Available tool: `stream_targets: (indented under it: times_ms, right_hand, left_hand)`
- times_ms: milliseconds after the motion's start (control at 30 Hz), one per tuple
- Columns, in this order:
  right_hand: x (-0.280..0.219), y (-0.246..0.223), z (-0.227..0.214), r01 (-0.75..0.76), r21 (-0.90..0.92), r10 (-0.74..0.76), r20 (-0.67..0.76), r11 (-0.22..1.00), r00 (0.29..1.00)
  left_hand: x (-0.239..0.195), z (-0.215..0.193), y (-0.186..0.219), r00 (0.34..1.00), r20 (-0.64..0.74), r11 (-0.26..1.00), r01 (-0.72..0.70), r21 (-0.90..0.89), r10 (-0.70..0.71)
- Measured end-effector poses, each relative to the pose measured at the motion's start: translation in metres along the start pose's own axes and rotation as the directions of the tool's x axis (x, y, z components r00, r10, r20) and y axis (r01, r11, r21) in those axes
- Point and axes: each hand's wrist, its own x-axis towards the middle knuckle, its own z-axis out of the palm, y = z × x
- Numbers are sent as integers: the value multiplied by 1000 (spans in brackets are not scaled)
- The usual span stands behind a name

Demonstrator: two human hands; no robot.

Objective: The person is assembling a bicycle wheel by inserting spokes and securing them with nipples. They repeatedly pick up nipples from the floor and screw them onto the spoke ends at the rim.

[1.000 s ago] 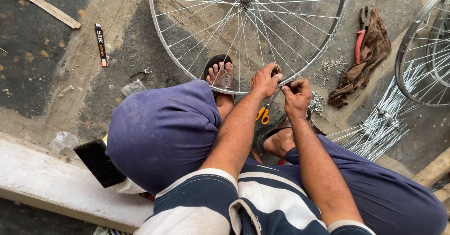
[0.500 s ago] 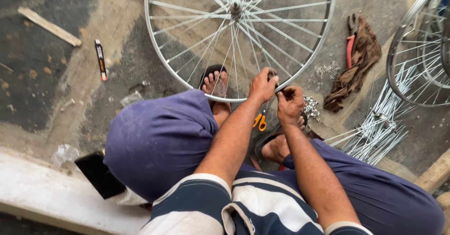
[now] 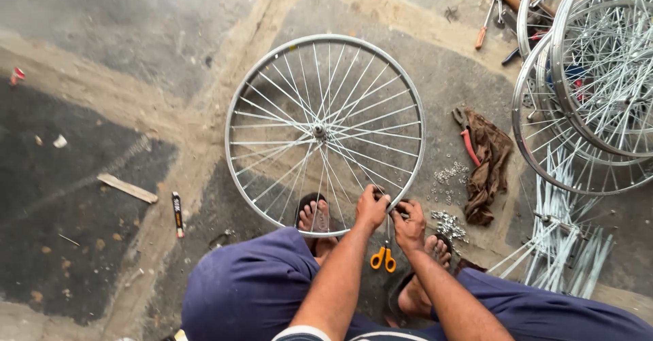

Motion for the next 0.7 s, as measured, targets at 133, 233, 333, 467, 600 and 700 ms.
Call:
stream_targets:
  times_ms: [133, 233, 333, 467, 600, 700]
  right_hand:
    - [6, -4, 1, -30, -52, 29, -23, 998, 999]
    - [5, -4, -2, -50, -37, 49, -32, 998, 998]
    - [7, -6, -2, -54, -16, 53, -27, 998, 998]
    - [2, -11, -6, -2, -65, 1, -11, 998, 1000]
    - [4, -17, -3, -47, -35, 47, 6, 998, 999]
    - [4, -22, -8, 0, -97, 0, 2, 995, 1000]
  left_hand:
    - [-1, -4, 13, 998, 19, 999, 52, 10, -52]
    - [-6, -5, 21, 996, 16, 996, 85, 40, -86]
    - [-8, -7, 30, 995, 19, 994, 98, 41, -99]
    - [-15, -9, 39, 992, 28, 992, 122, 24, -122]
    - [-13, -13, 43, 984, 40, 984, 170, 54, -173]
    - [-12, -9, 40, 983, 49, 984, 175, 28, -176]
